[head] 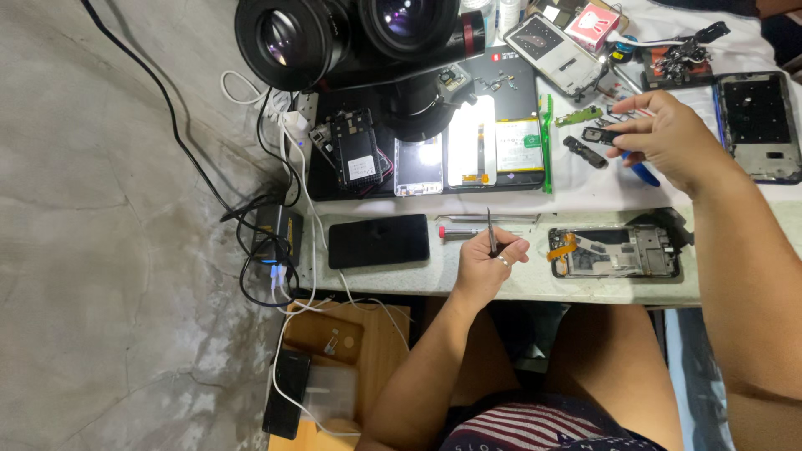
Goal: The person uses a metal spudger to carefully pry and lift a flexible ribbon cable from a smartphone chassis. They then use tweezers to lift and remove a small black component from the device's interior.
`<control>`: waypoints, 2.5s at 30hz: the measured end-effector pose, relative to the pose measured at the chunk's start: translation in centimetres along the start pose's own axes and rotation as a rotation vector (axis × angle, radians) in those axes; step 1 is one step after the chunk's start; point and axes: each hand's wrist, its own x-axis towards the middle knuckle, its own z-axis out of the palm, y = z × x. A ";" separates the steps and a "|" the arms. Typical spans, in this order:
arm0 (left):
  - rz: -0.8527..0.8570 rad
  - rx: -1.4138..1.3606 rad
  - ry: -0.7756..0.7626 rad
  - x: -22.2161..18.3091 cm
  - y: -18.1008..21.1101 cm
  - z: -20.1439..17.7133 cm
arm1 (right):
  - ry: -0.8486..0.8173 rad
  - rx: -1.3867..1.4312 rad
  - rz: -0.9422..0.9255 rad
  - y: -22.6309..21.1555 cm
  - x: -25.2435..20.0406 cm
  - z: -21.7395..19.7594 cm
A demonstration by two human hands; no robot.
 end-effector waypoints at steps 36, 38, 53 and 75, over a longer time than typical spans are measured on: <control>-0.049 -0.040 0.003 0.4 0.0 -0.2 | 0.071 -0.641 -0.314 0.5 2.3 2.8; -0.046 -0.059 -0.006 0.2 0.1 -0.2 | 0.092 -0.732 -0.279 1.0 1.7 2.7; -0.043 -0.103 -0.021 0.4 -0.2 -0.4 | 0.189 -0.869 -0.287 3.1 1.3 6.4; 0.083 -0.339 -0.117 -0.2 0.6 -1.0 | 0.243 -0.043 -0.100 6.2 -12.8 9.3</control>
